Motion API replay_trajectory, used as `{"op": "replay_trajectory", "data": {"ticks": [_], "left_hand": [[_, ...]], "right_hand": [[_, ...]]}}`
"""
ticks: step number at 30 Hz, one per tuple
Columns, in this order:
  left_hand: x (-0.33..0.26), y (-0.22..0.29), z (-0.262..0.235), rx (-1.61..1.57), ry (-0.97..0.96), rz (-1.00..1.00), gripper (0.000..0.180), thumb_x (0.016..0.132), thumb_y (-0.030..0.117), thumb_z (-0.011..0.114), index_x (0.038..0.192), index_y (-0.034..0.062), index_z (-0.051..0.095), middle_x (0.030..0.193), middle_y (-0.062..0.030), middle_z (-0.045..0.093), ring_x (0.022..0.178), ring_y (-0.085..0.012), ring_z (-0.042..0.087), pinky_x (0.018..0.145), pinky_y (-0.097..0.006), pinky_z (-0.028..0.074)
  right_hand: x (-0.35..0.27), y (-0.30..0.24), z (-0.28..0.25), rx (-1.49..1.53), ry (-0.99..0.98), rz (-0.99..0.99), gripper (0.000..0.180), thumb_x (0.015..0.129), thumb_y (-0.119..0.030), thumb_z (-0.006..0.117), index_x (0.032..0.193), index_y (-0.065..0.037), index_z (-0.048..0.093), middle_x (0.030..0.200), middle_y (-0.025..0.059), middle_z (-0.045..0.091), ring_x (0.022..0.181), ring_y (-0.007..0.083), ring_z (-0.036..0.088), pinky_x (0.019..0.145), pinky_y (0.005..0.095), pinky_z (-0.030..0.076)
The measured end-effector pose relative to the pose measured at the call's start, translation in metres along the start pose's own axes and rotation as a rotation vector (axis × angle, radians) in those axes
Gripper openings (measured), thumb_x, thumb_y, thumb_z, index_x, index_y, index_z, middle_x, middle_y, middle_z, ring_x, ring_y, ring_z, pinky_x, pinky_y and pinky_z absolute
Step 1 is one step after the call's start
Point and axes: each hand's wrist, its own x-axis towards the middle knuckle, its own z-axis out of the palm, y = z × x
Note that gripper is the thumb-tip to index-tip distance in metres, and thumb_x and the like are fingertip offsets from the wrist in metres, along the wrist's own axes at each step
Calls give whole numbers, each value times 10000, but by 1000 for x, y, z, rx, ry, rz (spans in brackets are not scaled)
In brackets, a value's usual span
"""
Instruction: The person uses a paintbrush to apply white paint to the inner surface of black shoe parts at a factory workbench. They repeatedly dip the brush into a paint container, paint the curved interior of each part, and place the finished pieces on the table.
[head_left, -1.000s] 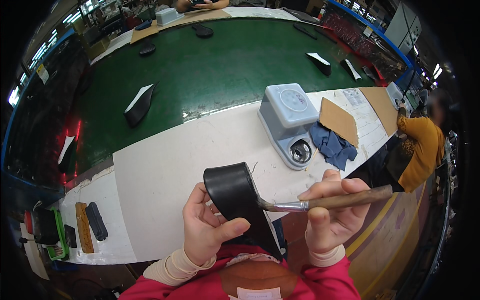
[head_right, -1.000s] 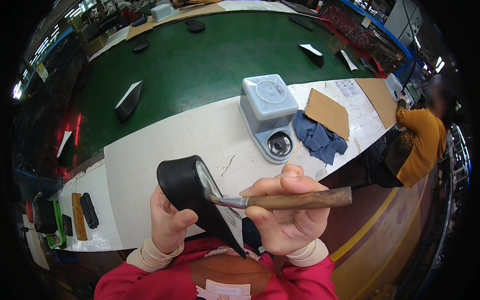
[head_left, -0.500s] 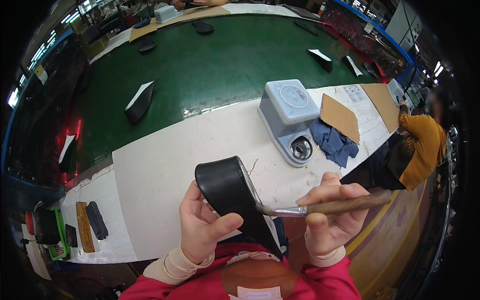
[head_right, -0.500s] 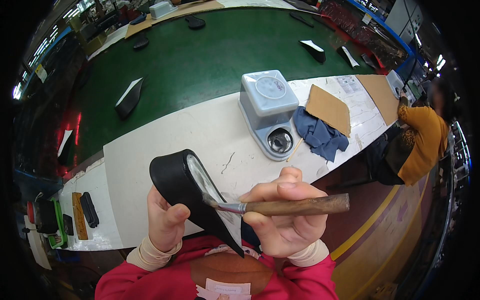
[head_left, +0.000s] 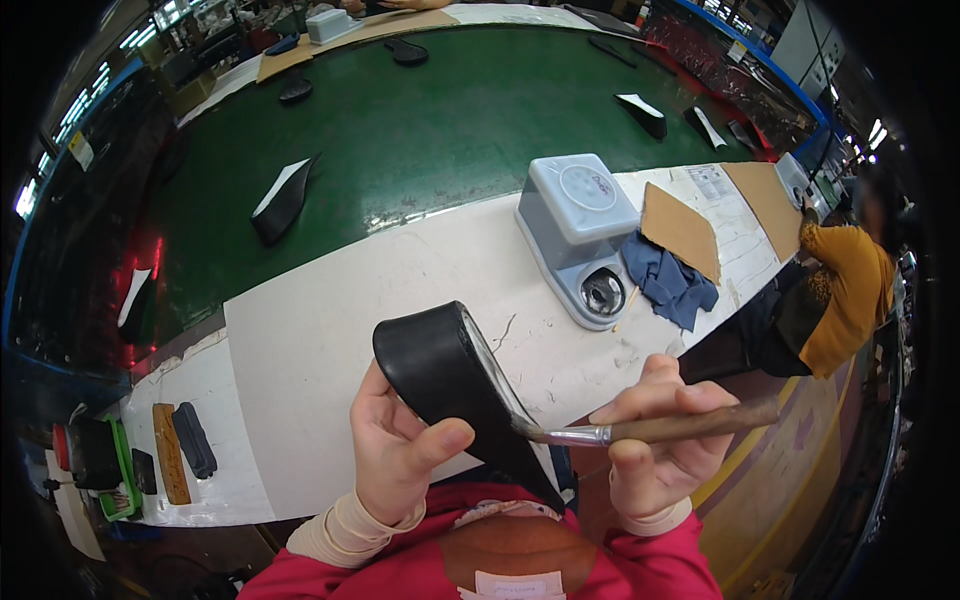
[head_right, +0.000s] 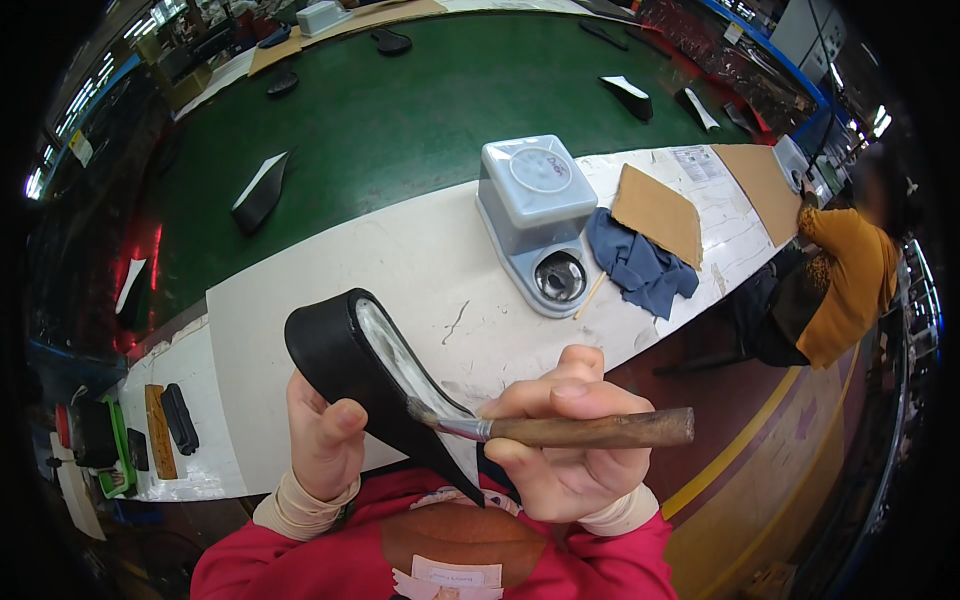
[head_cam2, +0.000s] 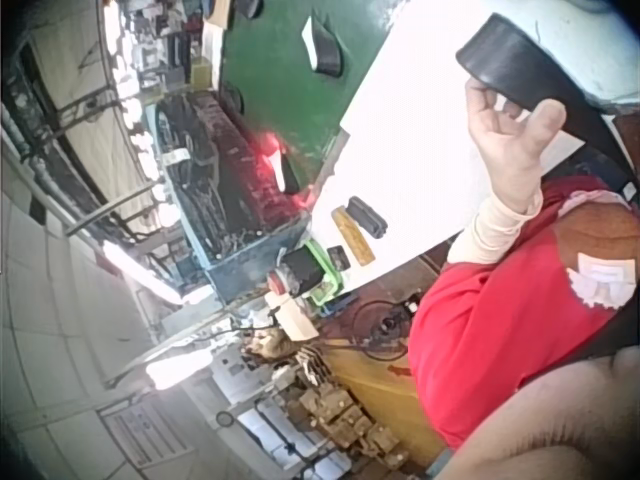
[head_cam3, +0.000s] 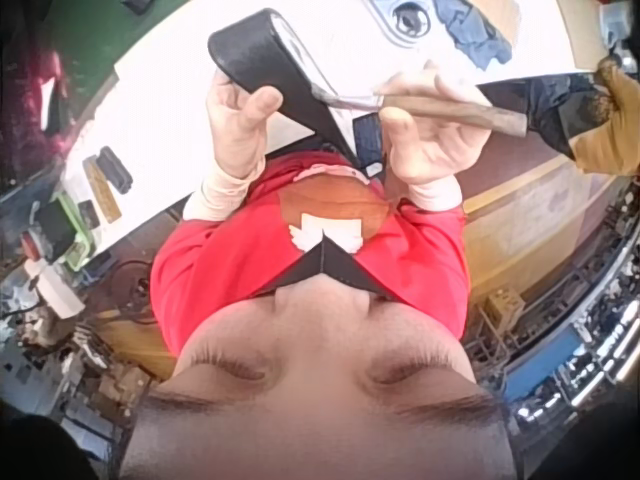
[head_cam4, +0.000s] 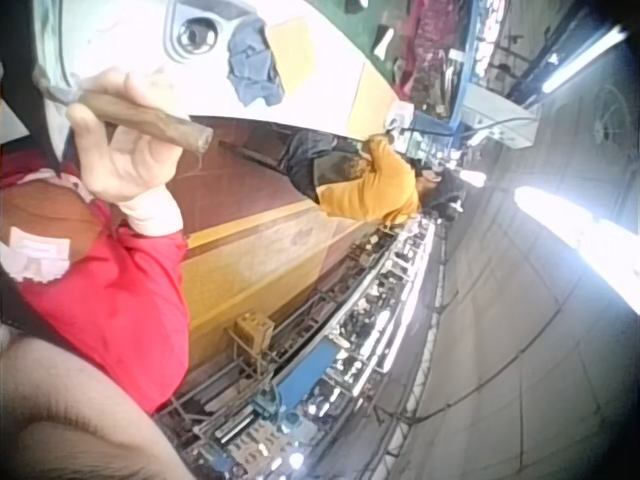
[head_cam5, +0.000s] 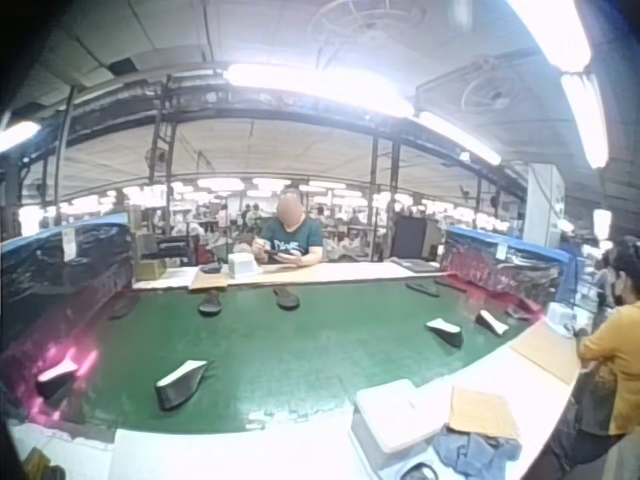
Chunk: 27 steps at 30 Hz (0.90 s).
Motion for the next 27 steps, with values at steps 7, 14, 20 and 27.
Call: {"op": "replay_trajectory", "data": {"ticks": [7, 14, 20, 27], "left_hand": [[1, 0, -1, -1, 8, 12, 646, 686, 63, 780, 1209, -39, 415, 1156, -124, 538, 1068, -199, 542, 949, -331, 424], [1, 0, -2, -13, 11, -2, 644, 686, 71, 782, 1204, -39, 416, 1153, -126, 541, 1064, -199, 545, 950, -331, 425], [3, 0, -4, -1, 30, -21, 643, 687, 80, 782, 1202, -39, 417, 1152, -124, 543, 1064, -193, 546, 948, -327, 423], [11, -7, -13, 30, 66, -64, 585, 734, 93, 737, 1213, -34, 427, 1142, -116, 553, 1044, -190, 559, 938, -326, 432]], "right_hand": [[-3, -1, -2, -28, -21, -5, 539, 744, -38, 720, 1149, -88, 367, 800, 119, 668, 642, 124, 577, 725, 338, 290], [-6, -2, -4, -46, -30, 4, 537, 738, -51, 733, 1130, -91, 369, 763, 104, 663, 626, 123, 575, 710, 330, 296], [-10, -4, -7, -61, -34, 23, 538, 731, -44, 733, 1126, -89, 370, 745, 96, 659, 621, 129, 581, 712, 322, 305], [-14, -6, -18, 44, -20, 216, 521, 735, -33, 718, 1148, -44, 399, 724, 106, 655, 639, 133, 584, 726, 319, 319]]}}
